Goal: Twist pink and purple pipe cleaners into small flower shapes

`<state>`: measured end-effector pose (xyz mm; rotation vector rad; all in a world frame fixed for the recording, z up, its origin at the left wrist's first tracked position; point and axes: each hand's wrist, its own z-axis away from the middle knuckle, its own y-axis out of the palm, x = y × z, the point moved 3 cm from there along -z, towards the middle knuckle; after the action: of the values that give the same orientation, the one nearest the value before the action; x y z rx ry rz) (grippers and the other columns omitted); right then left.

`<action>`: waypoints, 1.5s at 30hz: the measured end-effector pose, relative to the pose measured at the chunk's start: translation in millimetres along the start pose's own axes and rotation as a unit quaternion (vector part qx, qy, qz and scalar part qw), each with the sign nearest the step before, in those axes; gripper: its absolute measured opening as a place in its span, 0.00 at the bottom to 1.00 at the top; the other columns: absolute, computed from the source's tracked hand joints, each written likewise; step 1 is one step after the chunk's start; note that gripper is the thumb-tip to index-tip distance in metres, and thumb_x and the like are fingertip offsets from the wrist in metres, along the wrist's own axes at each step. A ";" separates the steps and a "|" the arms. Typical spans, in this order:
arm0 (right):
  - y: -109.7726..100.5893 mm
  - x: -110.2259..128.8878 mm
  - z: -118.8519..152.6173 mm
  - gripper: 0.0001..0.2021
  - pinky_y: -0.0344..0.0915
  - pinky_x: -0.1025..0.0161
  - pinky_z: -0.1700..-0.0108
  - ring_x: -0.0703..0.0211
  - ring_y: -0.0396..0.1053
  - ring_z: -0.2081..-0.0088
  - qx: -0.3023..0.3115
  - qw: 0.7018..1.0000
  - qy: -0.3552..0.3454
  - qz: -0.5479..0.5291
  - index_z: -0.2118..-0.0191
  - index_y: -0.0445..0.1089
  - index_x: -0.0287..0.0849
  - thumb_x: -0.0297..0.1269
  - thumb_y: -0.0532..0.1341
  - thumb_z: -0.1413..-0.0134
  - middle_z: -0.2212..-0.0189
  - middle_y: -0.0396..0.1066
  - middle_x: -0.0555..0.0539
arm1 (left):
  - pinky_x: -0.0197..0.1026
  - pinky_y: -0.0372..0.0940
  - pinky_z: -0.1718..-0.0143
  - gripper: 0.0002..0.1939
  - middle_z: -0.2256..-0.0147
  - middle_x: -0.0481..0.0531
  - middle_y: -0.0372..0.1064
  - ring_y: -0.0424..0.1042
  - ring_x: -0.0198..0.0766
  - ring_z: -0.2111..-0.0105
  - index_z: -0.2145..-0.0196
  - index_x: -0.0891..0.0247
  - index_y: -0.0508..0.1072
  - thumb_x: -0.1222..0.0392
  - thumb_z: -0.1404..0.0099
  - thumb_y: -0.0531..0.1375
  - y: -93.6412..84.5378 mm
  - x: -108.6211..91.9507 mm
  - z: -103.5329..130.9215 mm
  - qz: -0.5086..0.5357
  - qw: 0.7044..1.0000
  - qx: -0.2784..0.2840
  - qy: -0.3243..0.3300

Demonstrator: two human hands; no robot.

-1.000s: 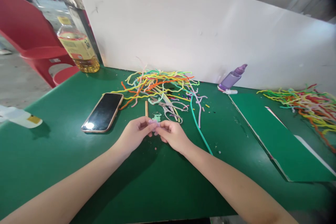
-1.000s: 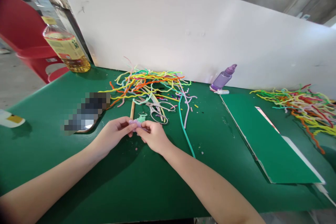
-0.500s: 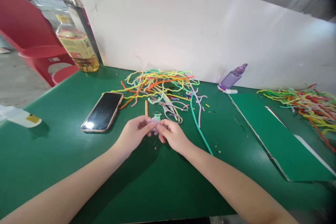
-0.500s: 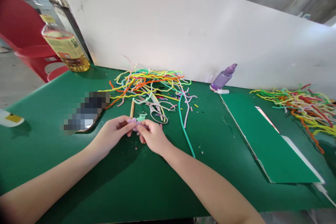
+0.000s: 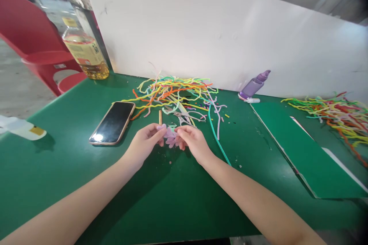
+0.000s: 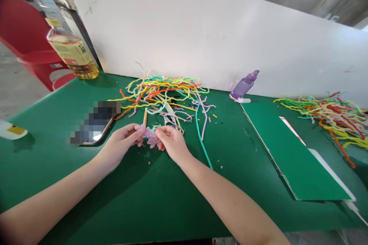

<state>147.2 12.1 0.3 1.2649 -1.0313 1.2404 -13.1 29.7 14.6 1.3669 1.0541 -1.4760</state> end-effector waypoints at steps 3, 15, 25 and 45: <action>-1.4 1.0 0.5 0.11 0.59 0.68 0.78 0.69 0.61 0.81 -0.007 0.999 -0.032 0.039 0.66 0.69 0.39 0.43 0.61 0.51 0.77 0.67 0.51 | 0.36 0.58 0.71 0.13 0.78 0.45 0.63 0.63 0.32 0.77 0.70 0.63 0.68 0.49 0.40 0.58 -0.5 0.1 0.2 0.003 1.000 -0.009 -0.001; -0.2 6.8 5.9 0.09 0.61 0.67 0.76 0.67 0.62 0.80 -0.008 0.987 -0.089 0.132 0.67 0.69 0.41 0.42 0.58 0.47 0.78 0.68 0.51 | 0.35 0.62 0.70 0.12 0.74 0.49 0.69 0.66 0.33 0.74 0.71 0.66 0.70 0.53 0.39 0.57 6.9 -6.4 2.2 -0.001 0.997 0.068 -0.023; 1.5 6.1 2.8 0.09 0.61 0.67 0.77 0.67 0.62 0.81 0.012 0.995 -0.067 0.069 0.67 0.68 0.41 0.41 0.58 0.47 0.78 0.67 0.52 | 0.36 0.65 0.68 0.10 0.71 0.51 0.75 0.70 0.34 0.73 0.69 0.65 0.76 0.54 0.42 0.62 3.7 -2.5 1.2 0.019 0.998 0.037 -0.037; -19.9 20.8 -3.6 0.09 0.51 0.60 0.55 0.62 0.62 0.70 -0.090 0.826 -0.223 0.509 0.72 0.64 0.42 0.31 0.51 0.43 0.76 0.66 0.52 | 0.39 0.65 0.67 0.10 0.67 0.49 0.68 0.69 0.35 0.71 0.58 0.62 0.66 0.58 0.37 0.52 -6.4 6.3 -9.0 -0.094 0.991 -0.041 0.087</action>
<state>168.6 19.2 18.6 0.8358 -2.3010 1.5666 -16.9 39.9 8.1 1.3882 1.3719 -1.4487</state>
